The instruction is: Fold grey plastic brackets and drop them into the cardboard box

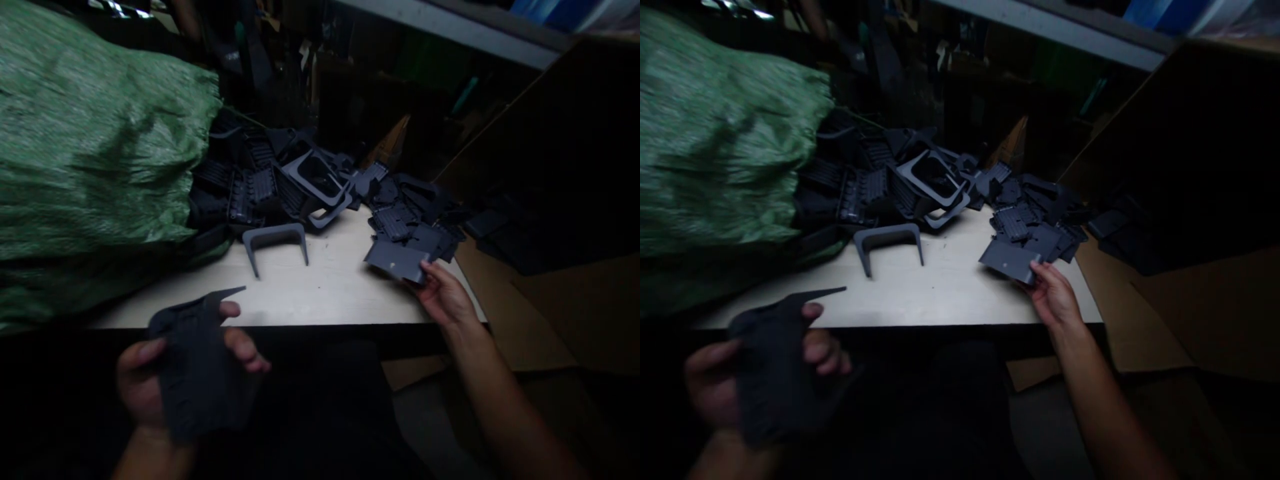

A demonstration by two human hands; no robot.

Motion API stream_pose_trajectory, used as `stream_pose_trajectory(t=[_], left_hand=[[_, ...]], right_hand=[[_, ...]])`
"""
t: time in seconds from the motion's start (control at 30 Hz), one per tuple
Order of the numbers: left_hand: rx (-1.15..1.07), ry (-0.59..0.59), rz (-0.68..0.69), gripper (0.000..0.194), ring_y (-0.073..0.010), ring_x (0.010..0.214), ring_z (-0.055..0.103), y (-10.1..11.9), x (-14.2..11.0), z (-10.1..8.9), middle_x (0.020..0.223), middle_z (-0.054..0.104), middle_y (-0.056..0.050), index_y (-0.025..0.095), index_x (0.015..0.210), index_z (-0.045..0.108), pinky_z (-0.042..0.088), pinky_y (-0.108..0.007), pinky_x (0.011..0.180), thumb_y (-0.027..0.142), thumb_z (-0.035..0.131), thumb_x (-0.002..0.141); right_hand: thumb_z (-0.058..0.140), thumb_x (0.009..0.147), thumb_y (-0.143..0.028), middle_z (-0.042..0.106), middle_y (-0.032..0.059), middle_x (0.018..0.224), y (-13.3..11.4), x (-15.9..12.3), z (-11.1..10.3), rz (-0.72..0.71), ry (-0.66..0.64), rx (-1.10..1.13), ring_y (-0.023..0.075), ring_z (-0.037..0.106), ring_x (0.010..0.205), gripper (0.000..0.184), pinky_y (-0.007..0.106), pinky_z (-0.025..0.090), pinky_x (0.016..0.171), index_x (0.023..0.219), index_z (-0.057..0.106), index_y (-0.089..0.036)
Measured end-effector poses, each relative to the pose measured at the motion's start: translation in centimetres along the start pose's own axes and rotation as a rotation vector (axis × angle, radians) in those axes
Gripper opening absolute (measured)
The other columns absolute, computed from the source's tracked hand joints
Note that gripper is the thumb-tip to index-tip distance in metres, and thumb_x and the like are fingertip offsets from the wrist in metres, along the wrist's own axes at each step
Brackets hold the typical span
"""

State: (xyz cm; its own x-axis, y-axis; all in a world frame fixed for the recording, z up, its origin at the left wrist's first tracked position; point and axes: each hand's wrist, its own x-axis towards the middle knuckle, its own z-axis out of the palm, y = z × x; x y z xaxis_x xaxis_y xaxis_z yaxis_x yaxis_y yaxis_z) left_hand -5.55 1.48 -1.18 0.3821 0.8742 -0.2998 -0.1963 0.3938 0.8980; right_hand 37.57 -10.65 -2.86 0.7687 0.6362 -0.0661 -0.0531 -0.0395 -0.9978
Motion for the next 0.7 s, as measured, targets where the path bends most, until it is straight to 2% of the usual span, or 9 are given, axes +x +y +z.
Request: stream_pose_trajectory(t=[0.07, 0.13, 0.2, 0.27, 0.33, 0.4, 0.5, 0.6, 0.7], left_hand=[[-0.183, -0.070, -0.117, 0.073, -0.0300, 0.056, 0.068, 0.5, 0.2, 2.2, 0.068, 0.068, -0.008, 0.024, 0.109, 0.065, 0.060, -0.053, 0.058, 0.082, 0.031, 0.080], [-0.299, -0.141, -0.177, 0.070, -0.0296, 0.061, 0.070, 0.6, 0.5, 3.6, 0.074, 0.070, -0.009, 0.022, 0.104, 0.065, 0.061, -0.051, 0.062, 0.079, 0.029, 0.085], [-0.333, -0.234, -0.198, 0.068, -0.0279, 0.063, 0.070, 0.6, 0.4, 4.0, 0.078, 0.071, -0.010, 0.020, 0.104, 0.065, 0.062, -0.050, 0.065, 0.078, 0.035, 0.087], [-0.349, -0.342, -0.218, 0.069, -0.0267, 0.066, 0.070, 0.6, -0.1, 3.7, 0.082, 0.072, -0.011, 0.017, 0.106, 0.067, 0.062, -0.048, 0.070, 0.079, 0.045, 0.085], [-0.343, -0.421, -0.244, 0.075, -0.0279, 0.073, 0.073, 0.6, -0.4, 3.2, 0.090, 0.074, -0.014, 0.014, 0.112, 0.069, 0.063, -0.046, 0.075, 0.082, 0.052, 0.084], [-0.291, -0.449, -0.250, 0.082, -0.0293, 0.080, 0.075, 0.3, -0.4, 2.9, 0.096, 0.076, -0.018, 0.011, 0.118, 0.070, 0.062, -0.042, 0.076, 0.084, 0.052, 0.085], [-0.210, -0.493, -0.239, 0.092, -0.0291, 0.081, 0.076, -0.4, 0.3, 3.3, 0.098, 0.076, -0.020, 0.009, 0.124, 0.069, 0.061, -0.037, 0.073, 0.089, 0.045, 0.086], [-0.275, -0.547, -0.255, 0.094, -0.0291, 0.080, 0.076, -1.1, 1.2, 4.2, 0.097, 0.077, -0.020, 0.009, 0.124, 0.070, 0.060, -0.037, 0.071, 0.090, 0.041, 0.086], [-0.472, -0.493, -0.261, 0.091, -0.0302, 0.087, 0.077, -1.8, 1.6, 4.8, 0.101, 0.078, -0.020, 0.007, 0.117, 0.072, 0.062, -0.042, 0.082, 0.088, 0.046, 0.086]], right_hand=[[0.083, 0.068, -0.058, 0.076, 0.0084, 0.101, 1.3, -0.6, 2.5, 0.076, -0.087, -0.054, 0.0253, 0.075, 0.090, 0.047, 0.042, 0.066, 0.078, 0.093, 0.066, -0.021], [0.084, 0.067, -0.063, 0.076, 0.0092, 0.087, 2.1, -0.5, 3.8, 0.126, -0.138, -0.151, 0.0244, 0.074, 0.076, 0.052, 0.037, 0.064, 0.065, 0.087, 0.068, -0.018], [0.084, 0.067, -0.068, 0.073, 0.0096, 0.075, 2.0, -0.2, 4.1, 0.147, -0.174, -0.280, 0.0225, 0.069, 0.063, 0.055, 0.031, 0.057, 0.053, 0.079, 0.070, -0.016], [0.087, 0.068, -0.067, 0.072, 0.0101, 0.071, 1.1, 0.2, 3.9, 0.133, -0.191, -0.413, 0.0219, 0.067, 0.060, 0.054, 0.029, 0.050, 0.050, 0.077, 0.073, -0.015], [0.086, 0.073, -0.063, 0.074, 0.0102, 0.077, -0.3, 0.2, 3.9, 0.003, -0.174, -0.647, 0.0243, 0.068, 0.068, 0.050, 0.031, 0.050, 0.058, 0.085, 0.077, -0.016], [0.080, 0.081, -0.062, 0.077, 0.0106, 0.092, -1.6, 0.0, 4.7, -0.212, -0.170, -0.940, 0.0277, 0.071, 0.080, 0.050, 0.036, 0.052, 0.069, 0.104, 0.078, -0.018], [0.074, 0.087, -0.063, 0.075, 0.0147, 0.118, -2.0, 0.0, 6.9, -0.456, -0.270, -1.231, 0.0341, 0.071, 0.100, 0.062, 0.044, 0.054, 0.085, 0.130, 0.071, -0.019], [0.079, 0.085, -0.055, 0.072, 0.0173, 0.127, -1.3, 0.6, 8.8, -0.512, -0.416, -1.302, 0.0384, 0.069, 0.111, 0.066, 0.047, 0.053, 0.090, 0.138, 0.068, -0.018], [0.081, 0.084, -0.051, 0.076, 0.0137, 0.116, -0.8, 0.4, 9.7, -0.442, -0.461, -1.206, 0.0352, 0.073, 0.095, 0.058, 0.045, 0.056, 0.081, 0.134, 0.071, -0.022]])
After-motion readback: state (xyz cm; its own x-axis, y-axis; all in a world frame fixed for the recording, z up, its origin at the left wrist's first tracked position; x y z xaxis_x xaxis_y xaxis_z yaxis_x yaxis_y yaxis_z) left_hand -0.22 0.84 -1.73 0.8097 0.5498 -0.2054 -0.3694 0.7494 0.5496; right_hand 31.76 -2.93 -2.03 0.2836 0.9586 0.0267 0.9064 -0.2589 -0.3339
